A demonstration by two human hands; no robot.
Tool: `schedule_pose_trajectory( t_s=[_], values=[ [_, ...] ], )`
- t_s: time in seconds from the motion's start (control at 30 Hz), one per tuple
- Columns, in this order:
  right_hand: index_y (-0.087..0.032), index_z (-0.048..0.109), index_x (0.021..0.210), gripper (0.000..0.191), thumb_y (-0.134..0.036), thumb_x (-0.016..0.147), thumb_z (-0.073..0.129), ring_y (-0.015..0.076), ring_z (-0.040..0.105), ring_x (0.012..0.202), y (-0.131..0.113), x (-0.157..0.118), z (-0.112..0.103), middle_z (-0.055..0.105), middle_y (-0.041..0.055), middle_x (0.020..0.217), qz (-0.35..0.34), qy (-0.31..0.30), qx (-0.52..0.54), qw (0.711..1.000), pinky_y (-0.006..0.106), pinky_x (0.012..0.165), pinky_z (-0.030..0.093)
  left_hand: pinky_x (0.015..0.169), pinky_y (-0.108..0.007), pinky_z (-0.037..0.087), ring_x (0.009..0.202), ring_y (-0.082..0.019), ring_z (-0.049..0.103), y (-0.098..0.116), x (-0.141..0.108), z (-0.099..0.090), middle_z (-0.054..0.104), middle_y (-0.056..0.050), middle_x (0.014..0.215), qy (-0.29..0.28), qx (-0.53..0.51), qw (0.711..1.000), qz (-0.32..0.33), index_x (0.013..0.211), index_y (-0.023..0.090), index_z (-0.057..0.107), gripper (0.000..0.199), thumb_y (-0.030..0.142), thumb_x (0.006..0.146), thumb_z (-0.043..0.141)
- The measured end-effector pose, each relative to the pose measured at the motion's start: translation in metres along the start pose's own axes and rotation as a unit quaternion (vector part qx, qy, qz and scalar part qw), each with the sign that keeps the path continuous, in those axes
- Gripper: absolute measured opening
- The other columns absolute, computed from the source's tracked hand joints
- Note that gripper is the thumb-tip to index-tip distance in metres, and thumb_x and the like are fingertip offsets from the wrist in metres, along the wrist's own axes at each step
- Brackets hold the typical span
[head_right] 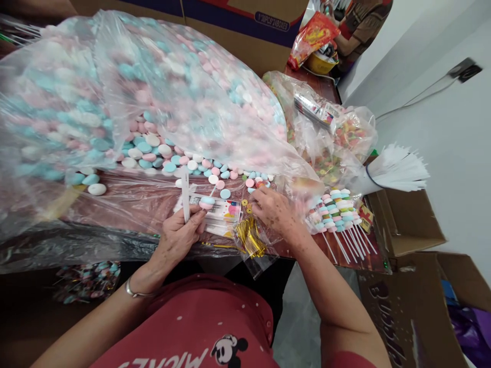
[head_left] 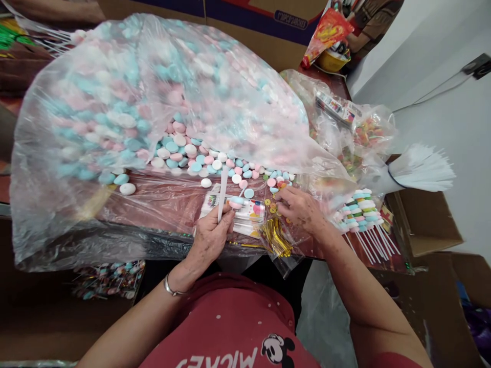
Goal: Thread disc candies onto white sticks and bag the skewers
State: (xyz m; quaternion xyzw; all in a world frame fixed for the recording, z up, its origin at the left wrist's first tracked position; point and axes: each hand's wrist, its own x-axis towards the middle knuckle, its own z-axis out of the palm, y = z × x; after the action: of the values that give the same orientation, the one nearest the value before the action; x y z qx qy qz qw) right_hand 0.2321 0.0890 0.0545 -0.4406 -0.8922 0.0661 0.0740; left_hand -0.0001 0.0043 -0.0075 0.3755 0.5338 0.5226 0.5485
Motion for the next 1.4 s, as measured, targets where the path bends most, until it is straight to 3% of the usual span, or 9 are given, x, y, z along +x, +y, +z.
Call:
schedule_pose_trajectory(
  t_s=[0.1, 0.5, 0.7, 0.77, 0.87, 0.93, 1.03, 1.2, 1.4],
  values=[
    [-0.020, 0.059, 0.086, 0.012, -0.015, 0.091, 0.049, 0.0180, 0.056, 0.082, -0.007, 0.005, 0.001, 0.064, 0.0055, 0.087, 0.012, 0.028, -0.001, 1.000, 0.029, 0.073, 0.040, 0.044, -0.019, 0.032, 0.046, -0.007, 0.036, 0.002, 0.000, 0.001, 0.048, 0.006, 0.054, 0.008, -0.003, 1.000, -0.007, 0.107, 0.016, 0.070, 0.034, 0.043, 0.086, 0.065],
    [-0.018, 0.058, 0.087, 0.017, -0.007, 0.089, 0.046, 0.0222, 0.055, 0.084, -0.019, 0.011, 0.015, 0.065, 0.0100, 0.086, -0.044, -0.033, -0.079, 0.995, 0.032, 0.077, 0.041, 0.045, -0.019, 0.031, 0.047, -0.007, 0.037, -0.002, 0.001, 0.000, 0.047, 0.006, 0.055, -0.001, 0.018, 1.000, 0.010, 0.099, 0.017, 0.069, 0.030, 0.044, 0.088, 0.062],
    [-0.020, 0.057, 0.078, 0.011, -0.011, 0.080, 0.051, 0.0194, 0.057, 0.078, -0.019, 0.016, 0.018, 0.066, 0.0069, 0.081, 0.069, 0.058, 0.081, 0.993, 0.033, 0.076, 0.045, 0.045, -0.021, 0.031, 0.046, -0.008, 0.035, 0.003, 0.000, 0.002, 0.045, 0.006, 0.054, -0.014, 0.042, 0.999, 0.004, 0.098, 0.016, 0.068, 0.030, 0.043, 0.088, 0.059],
    [-0.020, 0.059, 0.080, 0.003, -0.020, 0.080, 0.056, 0.0165, 0.058, 0.074, -0.021, 0.020, 0.012, 0.066, 0.0031, 0.080, 0.117, 0.090, 0.248, 0.957, 0.031, 0.072, 0.047, 0.046, -0.021, 0.032, 0.047, -0.009, 0.036, 0.006, 0.000, 0.002, 0.045, 0.006, 0.054, -0.031, 0.061, 0.998, 0.011, 0.098, 0.016, 0.068, 0.031, 0.044, 0.088, 0.057],
    [-0.021, 0.062, 0.082, 0.014, -0.031, 0.075, 0.068, 0.0139, 0.061, 0.071, -0.026, 0.026, 0.005, 0.068, -0.0002, 0.079, 0.165, 0.099, 0.500, 0.845, 0.029, 0.067, 0.050, 0.051, -0.023, 0.035, 0.050, -0.010, 0.041, 0.013, 0.000, 0.002, 0.046, 0.005, 0.054, -0.058, 0.102, 0.993, 0.023, 0.086, 0.017, 0.068, 0.029, 0.043, 0.088, 0.056],
    [-0.020, 0.063, 0.080, 0.020, -0.033, 0.069, 0.074, 0.0131, 0.062, 0.068, -0.029, 0.029, 0.006, 0.069, -0.0008, 0.076, 0.186, 0.098, 0.593, 0.777, 0.028, 0.064, 0.051, 0.052, -0.023, 0.036, 0.052, -0.011, 0.043, 0.017, -0.001, 0.002, 0.047, 0.005, 0.053, -0.069, 0.126, 0.989, 0.024, 0.081, 0.017, 0.067, 0.028, 0.042, 0.087, 0.055],
    [-0.020, 0.065, 0.077, 0.023, -0.032, 0.064, 0.079, 0.0126, 0.063, 0.067, -0.034, 0.033, 0.011, 0.070, -0.0004, 0.075, 0.202, 0.096, 0.640, 0.735, 0.029, 0.064, 0.053, 0.052, -0.023, 0.036, 0.051, -0.011, 0.044, 0.020, -0.001, 0.003, 0.048, 0.005, 0.052, -0.076, 0.128, 0.989, 0.024, 0.080, 0.018, 0.065, 0.026, 0.041, 0.088, 0.054],
    [-0.021, 0.069, 0.076, 0.017, -0.029, 0.064, 0.080, 0.0134, 0.065, 0.072, -0.036, 0.034, 0.012, 0.072, 0.0001, 0.078, 0.164, 0.111, 0.638, 0.744, 0.029, 0.070, 0.055, 0.051, -0.022, 0.034, 0.051, -0.010, 0.042, 0.016, 0.000, 0.002, 0.048, 0.006, 0.052, -0.090, 0.119, 0.988, 0.025, 0.078, 0.018, 0.062, 0.027, 0.040, 0.090, 0.053],
    [-0.021, 0.074, 0.081, 0.012, -0.027, 0.071, 0.077, 0.0134, 0.064, 0.077, -0.034, 0.031, 0.017, 0.071, 0.0006, 0.082, 0.127, 0.076, 0.591, 0.793, 0.029, 0.073, 0.052, 0.052, -0.022, 0.034, 0.051, -0.010, 0.041, 0.012, 0.001, 0.001, 0.047, 0.006, 0.053, -0.106, 0.111, 0.988, 0.028, 0.082, 0.018, 0.065, 0.025, 0.039, 0.091, 0.053]
  ],
)
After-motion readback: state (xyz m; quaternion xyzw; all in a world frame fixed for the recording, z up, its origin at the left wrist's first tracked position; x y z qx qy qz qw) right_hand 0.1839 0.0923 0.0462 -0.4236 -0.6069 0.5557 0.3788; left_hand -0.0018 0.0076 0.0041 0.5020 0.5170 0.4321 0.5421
